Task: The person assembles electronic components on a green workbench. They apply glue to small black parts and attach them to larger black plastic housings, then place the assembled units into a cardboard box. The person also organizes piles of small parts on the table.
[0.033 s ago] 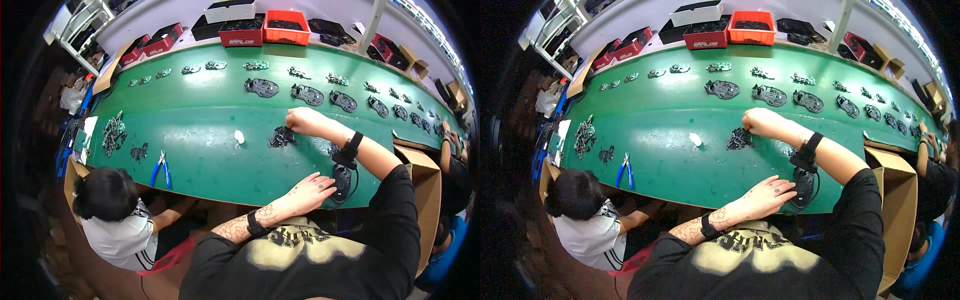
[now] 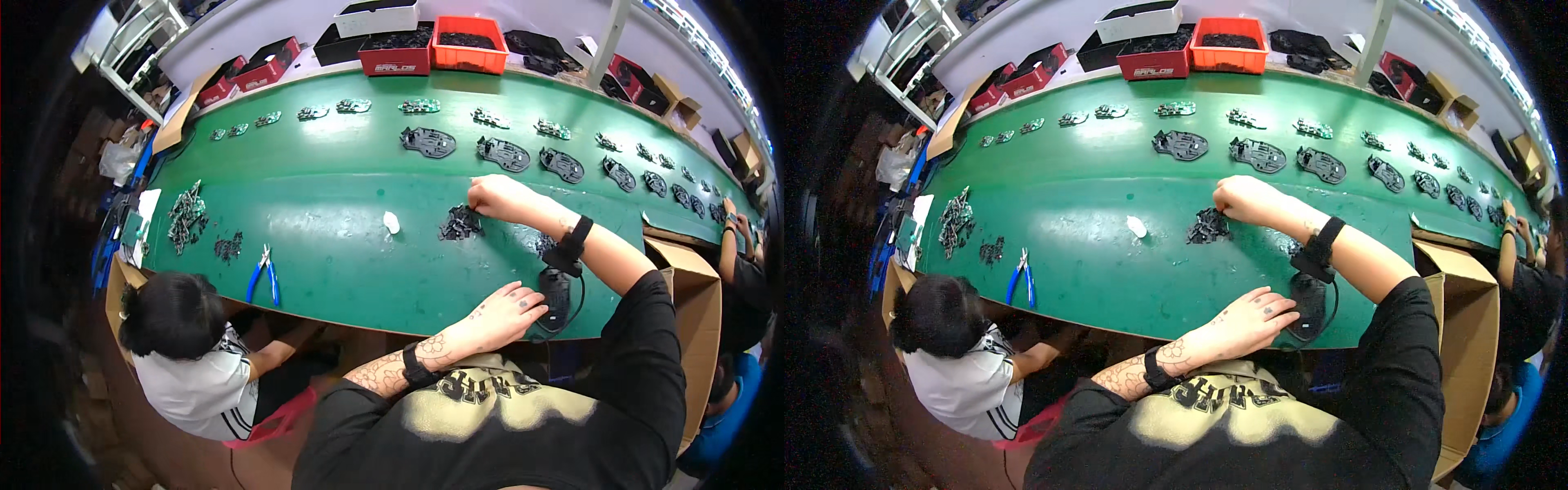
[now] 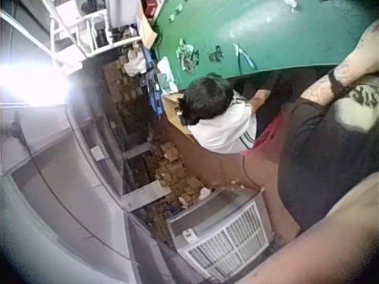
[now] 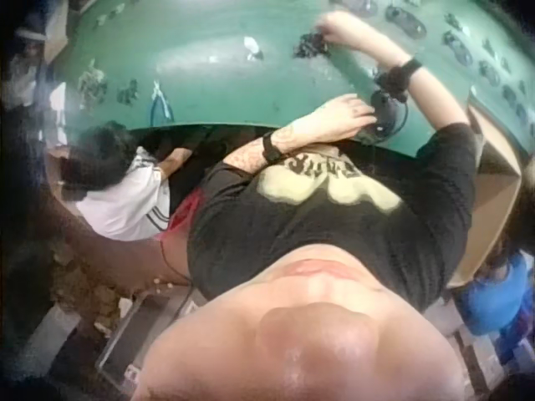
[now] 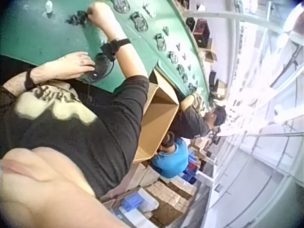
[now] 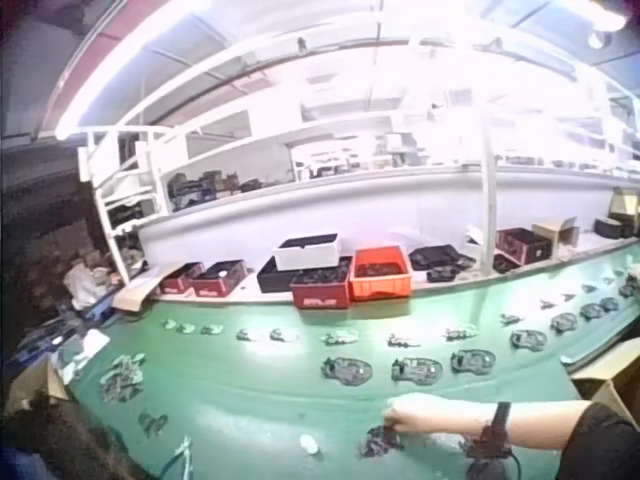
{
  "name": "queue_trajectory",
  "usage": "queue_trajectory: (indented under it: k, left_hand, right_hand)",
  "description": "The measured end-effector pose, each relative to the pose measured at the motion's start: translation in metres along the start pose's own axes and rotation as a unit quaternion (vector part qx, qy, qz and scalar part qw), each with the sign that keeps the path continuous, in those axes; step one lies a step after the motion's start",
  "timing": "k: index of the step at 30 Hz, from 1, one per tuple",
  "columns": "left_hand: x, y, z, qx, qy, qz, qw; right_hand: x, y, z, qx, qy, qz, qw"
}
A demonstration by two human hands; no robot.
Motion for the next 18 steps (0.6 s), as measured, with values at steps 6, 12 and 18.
queue_trajectory:
  k: [6,12,18]
  left_hand:
    - [0.001,-0.018,-0.016,-0.005,-0.017,0.039,0.999]
    - [-0.021,-0.045,-0.040,0.055,-0.157,0.009,0.986]
    - [-0.038,-0.034,-0.019,0.012,-0.222,0.006,0.975]
  right_hand:
    - [-0.006,-0.001,-0.007,0.054,0.021,0.030,0.998]
    - [-0.053,-0.034,-0.035,0.142,0.090,0.234,0.958]
    - [-0.072,-0.015,-0.097,0.238,0.147,0.287,0.916]
Point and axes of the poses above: each hand's wrist, its own z-axis towards the middle knuckle, its own y-axis out of the palm, x = y × z, the point moved 1 cm from there along z, towards the middle knuckle, and after that the axes turned 11 degrees about z, right-handed, at the moved point
